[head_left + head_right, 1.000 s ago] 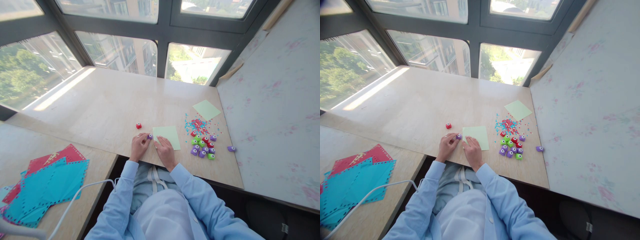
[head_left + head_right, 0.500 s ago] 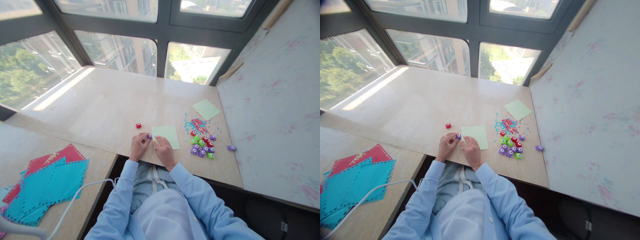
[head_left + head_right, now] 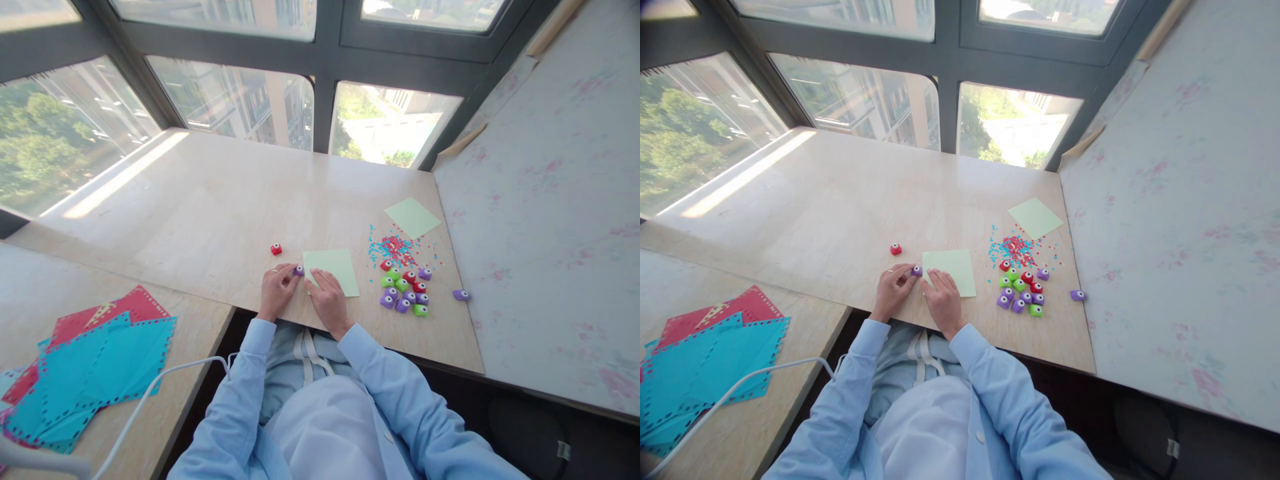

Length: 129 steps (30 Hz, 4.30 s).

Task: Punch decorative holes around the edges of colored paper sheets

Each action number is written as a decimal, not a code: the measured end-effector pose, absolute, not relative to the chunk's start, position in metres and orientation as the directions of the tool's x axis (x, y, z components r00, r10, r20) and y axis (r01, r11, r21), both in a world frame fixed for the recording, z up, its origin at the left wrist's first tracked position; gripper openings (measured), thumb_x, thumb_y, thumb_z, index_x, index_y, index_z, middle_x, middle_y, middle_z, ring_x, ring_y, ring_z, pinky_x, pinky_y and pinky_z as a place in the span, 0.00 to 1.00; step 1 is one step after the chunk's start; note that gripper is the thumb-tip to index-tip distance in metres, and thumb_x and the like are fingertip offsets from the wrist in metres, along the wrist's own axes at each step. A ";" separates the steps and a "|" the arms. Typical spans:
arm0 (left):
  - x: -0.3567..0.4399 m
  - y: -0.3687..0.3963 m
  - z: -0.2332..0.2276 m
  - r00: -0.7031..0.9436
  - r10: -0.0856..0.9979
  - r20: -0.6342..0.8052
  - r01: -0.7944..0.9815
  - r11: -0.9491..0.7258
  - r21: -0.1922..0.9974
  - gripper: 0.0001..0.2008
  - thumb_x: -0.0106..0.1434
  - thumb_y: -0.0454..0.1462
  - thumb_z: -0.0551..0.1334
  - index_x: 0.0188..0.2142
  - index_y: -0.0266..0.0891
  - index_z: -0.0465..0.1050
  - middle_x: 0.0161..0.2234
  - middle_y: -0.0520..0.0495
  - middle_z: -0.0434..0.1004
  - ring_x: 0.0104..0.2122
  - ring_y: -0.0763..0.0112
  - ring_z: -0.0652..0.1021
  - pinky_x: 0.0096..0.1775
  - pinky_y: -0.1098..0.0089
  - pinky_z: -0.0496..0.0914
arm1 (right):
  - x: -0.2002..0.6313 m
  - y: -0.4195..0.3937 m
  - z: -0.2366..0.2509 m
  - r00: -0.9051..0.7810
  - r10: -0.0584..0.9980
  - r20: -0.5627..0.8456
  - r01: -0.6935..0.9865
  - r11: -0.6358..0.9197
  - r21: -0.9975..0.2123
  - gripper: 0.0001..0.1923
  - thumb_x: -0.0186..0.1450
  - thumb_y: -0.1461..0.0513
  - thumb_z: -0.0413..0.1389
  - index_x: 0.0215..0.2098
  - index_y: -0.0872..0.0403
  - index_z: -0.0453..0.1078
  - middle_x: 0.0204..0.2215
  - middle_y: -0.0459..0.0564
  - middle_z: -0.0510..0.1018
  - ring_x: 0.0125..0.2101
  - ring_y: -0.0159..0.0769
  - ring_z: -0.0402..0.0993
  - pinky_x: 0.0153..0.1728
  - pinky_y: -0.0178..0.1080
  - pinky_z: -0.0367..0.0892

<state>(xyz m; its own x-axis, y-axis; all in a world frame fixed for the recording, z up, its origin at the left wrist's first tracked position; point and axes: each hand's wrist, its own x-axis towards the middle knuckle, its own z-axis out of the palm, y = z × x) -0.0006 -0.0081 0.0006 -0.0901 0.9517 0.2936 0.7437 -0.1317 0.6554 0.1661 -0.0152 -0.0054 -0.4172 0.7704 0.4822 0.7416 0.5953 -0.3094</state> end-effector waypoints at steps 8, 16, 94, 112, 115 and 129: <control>-0.001 -0.008 -0.001 -0.085 0.952 0.295 0.738 -0.139 0.660 0.12 0.62 0.36 0.62 0.45 0.43 0.77 0.45 0.48 0.79 0.35 0.67 0.79 0.50 0.61 0.67 | 0.164 -0.010 -0.011 -0.449 0.748 0.489 0.738 0.619 -0.270 0.12 0.68 0.67 0.55 0.46 0.52 0.77 0.54 0.53 0.76 0.57 0.42 0.68 0.60 0.47 0.60; -0.001 -0.008 0.000 -0.092 0.951 0.294 0.741 -0.132 0.659 0.11 0.62 0.36 0.63 0.45 0.43 0.77 0.45 0.47 0.79 0.34 0.67 0.79 0.49 0.60 0.67 | 0.165 -0.014 -0.011 -0.480 0.728 0.490 0.736 0.638 -0.226 0.11 0.69 0.66 0.53 0.46 0.53 0.77 0.53 0.54 0.76 0.56 0.42 0.69 0.60 0.47 0.60; -0.001 -0.009 0.005 -0.068 0.952 0.298 0.763 -0.143 0.631 0.11 0.67 0.37 0.59 0.48 0.44 0.75 0.46 0.43 0.79 0.42 0.62 0.78 0.46 0.57 0.68 | 0.182 0.021 -0.004 -0.542 0.798 0.263 0.741 0.602 -0.297 0.19 0.71 0.58 0.51 0.58 0.52 0.69 0.62 0.61 0.64 0.64 0.50 0.56 0.61 0.57 0.59; 0.002 -0.003 0.007 -0.076 0.955 0.287 0.804 -0.111 0.584 0.12 0.68 0.36 0.58 0.50 0.46 0.74 0.47 0.44 0.79 0.44 0.62 0.79 0.43 0.58 0.67 | 0.184 0.021 0.001 -0.546 0.803 0.241 0.722 0.596 -0.352 0.18 0.69 0.62 0.53 0.57 0.51 0.70 0.62 0.60 0.65 0.65 0.49 0.54 0.61 0.57 0.59; 0.002 -0.002 0.009 -0.069 0.960 0.271 0.811 -0.104 0.576 0.12 0.68 0.37 0.58 0.49 0.46 0.74 0.47 0.45 0.79 0.44 0.62 0.79 0.43 0.59 0.66 | 0.184 0.022 0.002 -0.542 0.803 0.248 0.718 0.596 -0.359 0.18 0.69 0.62 0.53 0.56 0.51 0.71 0.62 0.60 0.65 0.65 0.48 0.55 0.61 0.57 0.59; 0.005 0.003 0.013 -0.096 0.947 0.308 0.802 -0.110 0.587 0.08 0.68 0.36 0.61 0.45 0.42 0.77 0.43 0.46 0.80 0.41 0.66 0.79 0.42 0.63 0.63 | 0.184 0.023 0.002 -0.533 0.800 0.274 0.698 0.600 -0.390 0.16 0.69 0.63 0.54 0.55 0.51 0.72 0.61 0.60 0.67 0.65 0.48 0.56 0.62 0.57 0.58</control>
